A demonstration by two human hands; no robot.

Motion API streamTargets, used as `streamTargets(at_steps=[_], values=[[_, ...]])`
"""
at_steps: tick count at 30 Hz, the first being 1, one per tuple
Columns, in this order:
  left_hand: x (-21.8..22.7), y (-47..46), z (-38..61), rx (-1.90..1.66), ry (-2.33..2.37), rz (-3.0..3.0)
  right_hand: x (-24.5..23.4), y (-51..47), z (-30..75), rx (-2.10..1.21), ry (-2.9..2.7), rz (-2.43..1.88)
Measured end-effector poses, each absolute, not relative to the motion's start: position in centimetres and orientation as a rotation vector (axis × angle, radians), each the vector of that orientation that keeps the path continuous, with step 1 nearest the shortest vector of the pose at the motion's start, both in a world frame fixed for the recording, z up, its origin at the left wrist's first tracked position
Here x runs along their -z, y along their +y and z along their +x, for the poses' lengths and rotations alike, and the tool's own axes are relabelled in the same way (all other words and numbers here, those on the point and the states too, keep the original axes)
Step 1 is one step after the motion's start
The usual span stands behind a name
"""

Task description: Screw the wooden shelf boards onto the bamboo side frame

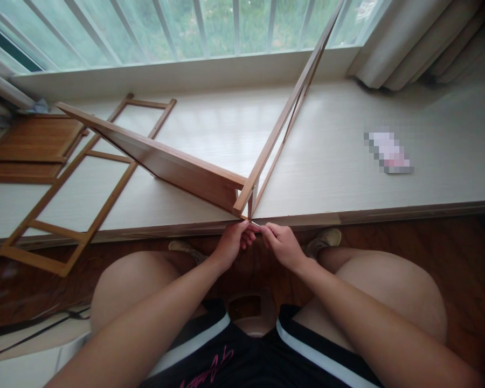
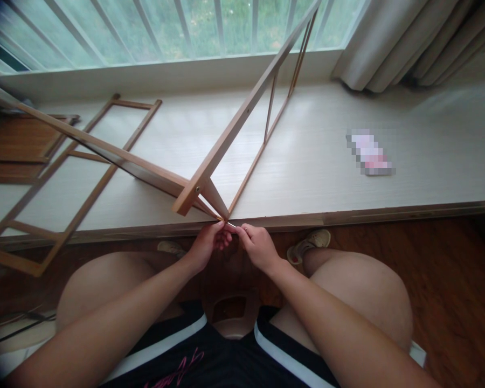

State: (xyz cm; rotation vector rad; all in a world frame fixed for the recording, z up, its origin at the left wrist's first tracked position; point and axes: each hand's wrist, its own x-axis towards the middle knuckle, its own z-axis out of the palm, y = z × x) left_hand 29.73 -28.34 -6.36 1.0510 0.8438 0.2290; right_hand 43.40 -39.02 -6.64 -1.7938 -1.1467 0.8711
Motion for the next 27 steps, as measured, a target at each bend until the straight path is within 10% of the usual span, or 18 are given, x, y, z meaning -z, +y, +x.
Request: streamTargets(at_steps=[9, 27], values=[[6.5, -28.4, 29.7, -0.233, 0.841, 1.052, 7.0, -38.3, 43.3, -1.524, -0.449, -1.221], [6.5, -28.3, 29.8, -0.241, 0.831, 1.063, 6.5, -39.4, 43.6, -0.839, -1.143, -1.79]])
